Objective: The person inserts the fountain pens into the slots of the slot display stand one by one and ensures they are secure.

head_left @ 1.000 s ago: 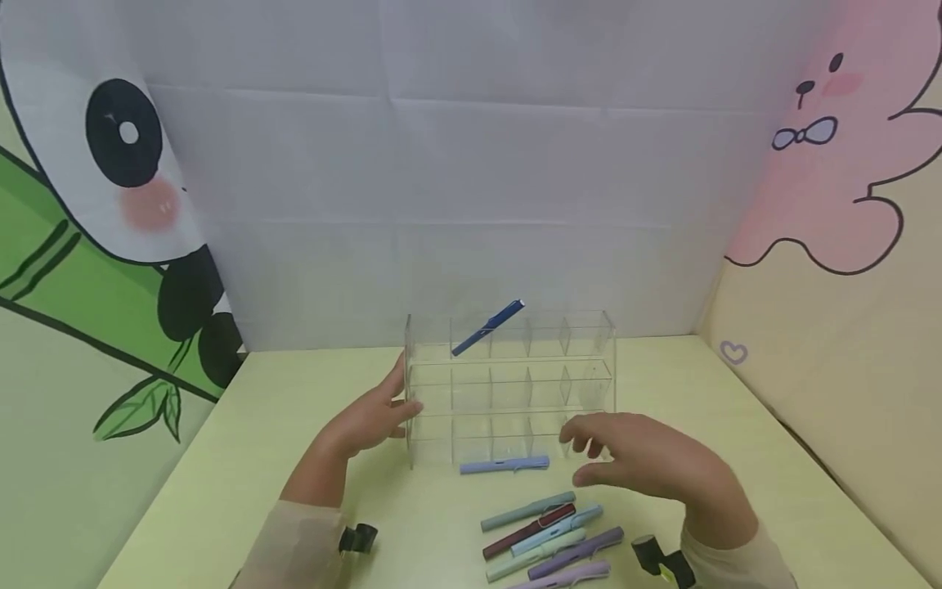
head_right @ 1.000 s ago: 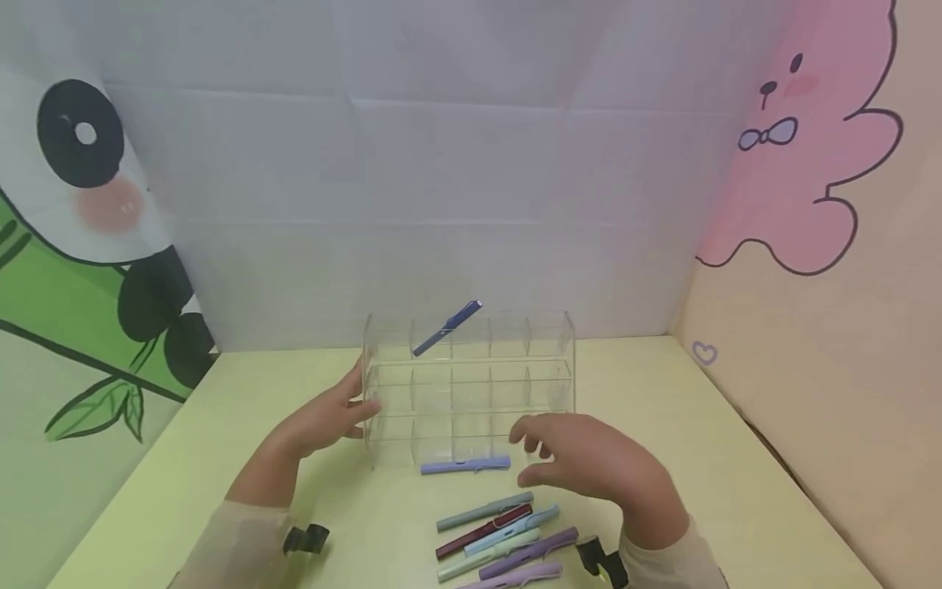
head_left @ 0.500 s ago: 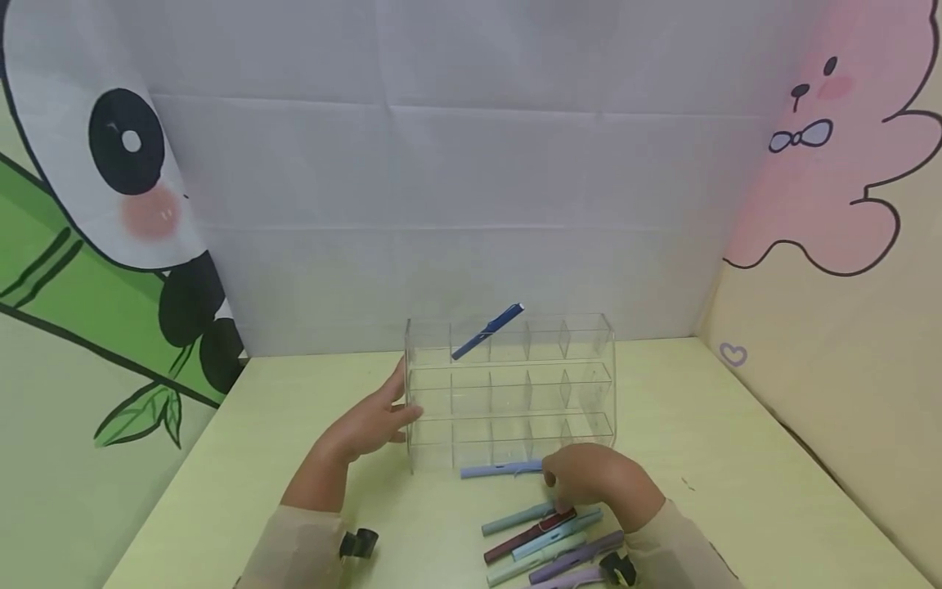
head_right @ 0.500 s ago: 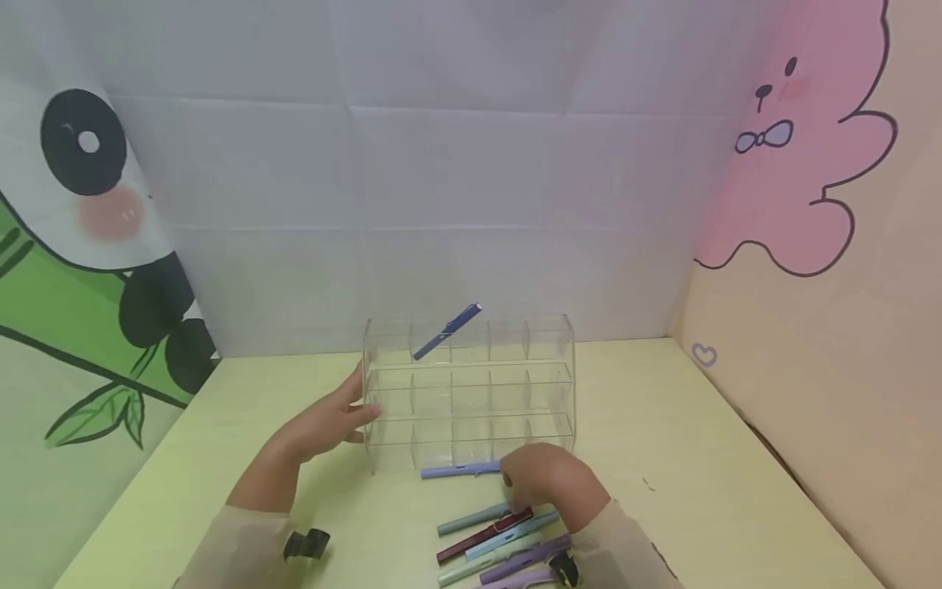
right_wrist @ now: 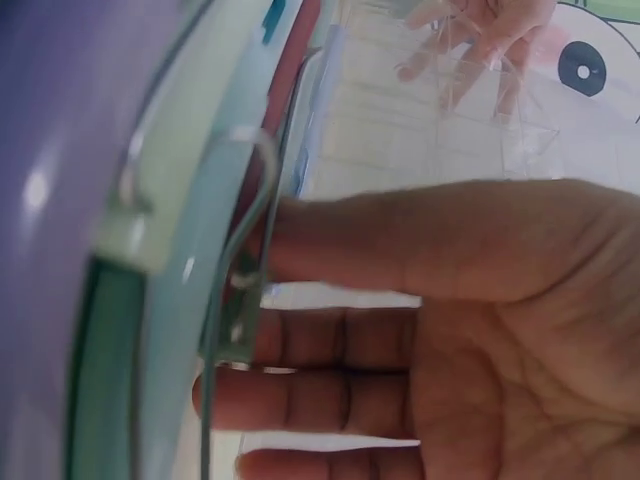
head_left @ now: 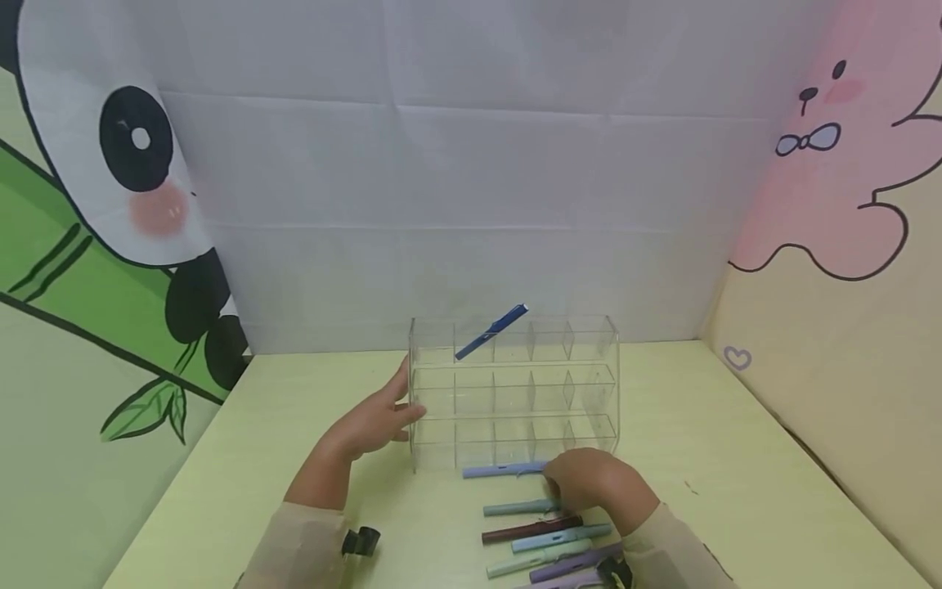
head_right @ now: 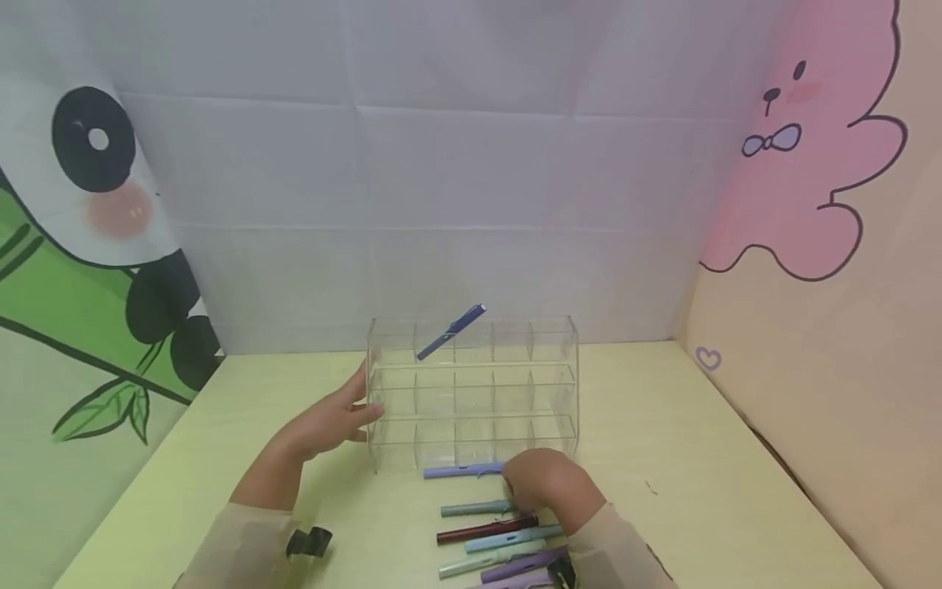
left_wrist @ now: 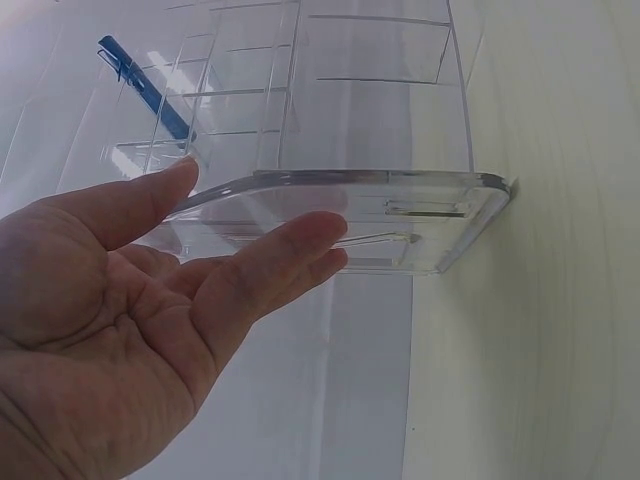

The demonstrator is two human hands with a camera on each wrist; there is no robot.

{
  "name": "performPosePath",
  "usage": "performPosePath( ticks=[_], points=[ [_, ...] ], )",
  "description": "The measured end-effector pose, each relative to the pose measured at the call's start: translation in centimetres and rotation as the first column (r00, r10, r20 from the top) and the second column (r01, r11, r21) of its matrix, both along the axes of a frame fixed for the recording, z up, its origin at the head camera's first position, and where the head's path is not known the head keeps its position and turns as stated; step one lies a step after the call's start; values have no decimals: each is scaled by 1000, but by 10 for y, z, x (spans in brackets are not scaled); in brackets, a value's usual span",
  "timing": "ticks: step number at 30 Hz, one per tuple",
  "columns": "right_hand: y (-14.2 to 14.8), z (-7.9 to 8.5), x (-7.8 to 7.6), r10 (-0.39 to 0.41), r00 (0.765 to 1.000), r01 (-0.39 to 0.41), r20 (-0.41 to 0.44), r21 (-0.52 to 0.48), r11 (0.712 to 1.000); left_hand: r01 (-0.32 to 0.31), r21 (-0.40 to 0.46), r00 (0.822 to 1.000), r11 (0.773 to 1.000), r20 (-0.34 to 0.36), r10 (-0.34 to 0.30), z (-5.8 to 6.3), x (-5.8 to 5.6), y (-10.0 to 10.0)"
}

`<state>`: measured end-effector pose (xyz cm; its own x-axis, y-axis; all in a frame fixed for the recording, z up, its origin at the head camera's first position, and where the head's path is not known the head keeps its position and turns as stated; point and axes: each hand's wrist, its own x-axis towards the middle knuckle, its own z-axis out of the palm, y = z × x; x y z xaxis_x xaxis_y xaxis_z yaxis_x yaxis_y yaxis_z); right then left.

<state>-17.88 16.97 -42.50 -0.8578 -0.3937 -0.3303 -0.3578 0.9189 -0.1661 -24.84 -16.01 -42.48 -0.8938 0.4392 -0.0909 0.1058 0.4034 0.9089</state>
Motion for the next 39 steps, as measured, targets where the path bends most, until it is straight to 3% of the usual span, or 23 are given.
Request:
performPosePath(
  ticks=[8, 14, 22, 39],
  points=[
    [14, 14, 0, 9, 1000, -9, 1, -117, 993, 16, 4, 1000, 1000, -4, -16, -2, -2, 2],
    [26, 36, 2, 52, 995, -69, -81, -230, 971, 17, -10, 1000, 1000, -10, -17, -1, -4, 3],
    [30, 56, 3, 37, 985, -93, -169, -338, 937, 13, -2, 1000, 1000, -4, -13, 0, -4, 0],
    [18, 43, -7, 96, 973, -176, -208, -414, 893, -6, -12, 1000, 1000, 16, 7, -1, -2, 0]
  ],
)
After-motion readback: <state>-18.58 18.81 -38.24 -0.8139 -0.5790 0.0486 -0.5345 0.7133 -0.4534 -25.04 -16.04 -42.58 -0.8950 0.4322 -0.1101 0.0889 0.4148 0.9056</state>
